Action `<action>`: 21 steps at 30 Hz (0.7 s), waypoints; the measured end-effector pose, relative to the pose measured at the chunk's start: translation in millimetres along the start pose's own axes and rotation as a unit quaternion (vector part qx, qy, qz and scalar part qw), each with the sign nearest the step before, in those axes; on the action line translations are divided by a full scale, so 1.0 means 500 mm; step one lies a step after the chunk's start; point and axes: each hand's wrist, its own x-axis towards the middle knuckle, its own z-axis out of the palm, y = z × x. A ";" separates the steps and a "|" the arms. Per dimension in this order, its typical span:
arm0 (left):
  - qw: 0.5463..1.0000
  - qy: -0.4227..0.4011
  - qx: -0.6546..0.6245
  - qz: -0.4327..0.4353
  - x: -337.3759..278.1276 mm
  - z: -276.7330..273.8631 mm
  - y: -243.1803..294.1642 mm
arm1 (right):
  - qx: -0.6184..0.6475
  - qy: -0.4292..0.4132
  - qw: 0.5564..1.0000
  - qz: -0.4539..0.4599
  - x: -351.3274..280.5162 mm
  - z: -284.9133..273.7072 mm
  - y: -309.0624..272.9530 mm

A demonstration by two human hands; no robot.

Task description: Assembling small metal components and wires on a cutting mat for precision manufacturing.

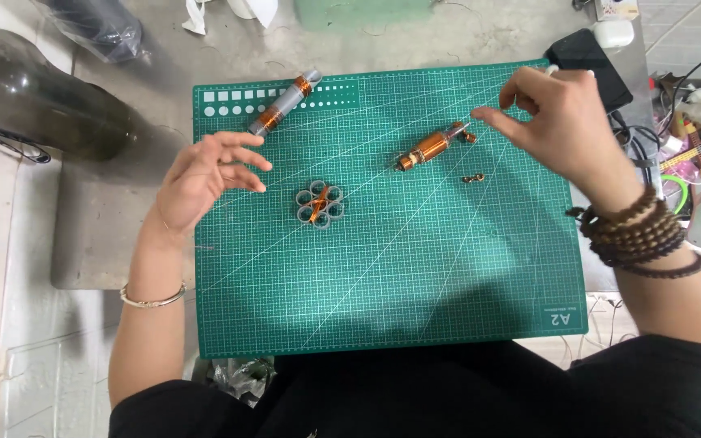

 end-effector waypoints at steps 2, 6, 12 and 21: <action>0.991 0.029 0.090 -0.098 -0.003 0.029 0.054 | -0.120 0.009 0.992 -0.029 -0.007 -0.009 0.013; 0.972 -0.047 0.163 -0.163 -0.038 -0.016 0.044 | -0.316 0.021 0.940 -0.126 0.000 -0.037 0.003; 0.947 -0.059 0.174 -0.265 -0.134 -0.139 0.016 | -0.348 0.066 0.911 -0.210 0.029 -0.033 -0.005; 0.848 0.048 0.365 -0.381 -0.179 -0.081 0.099 | -0.340 0.147 0.883 -0.289 0.074 -0.068 0.003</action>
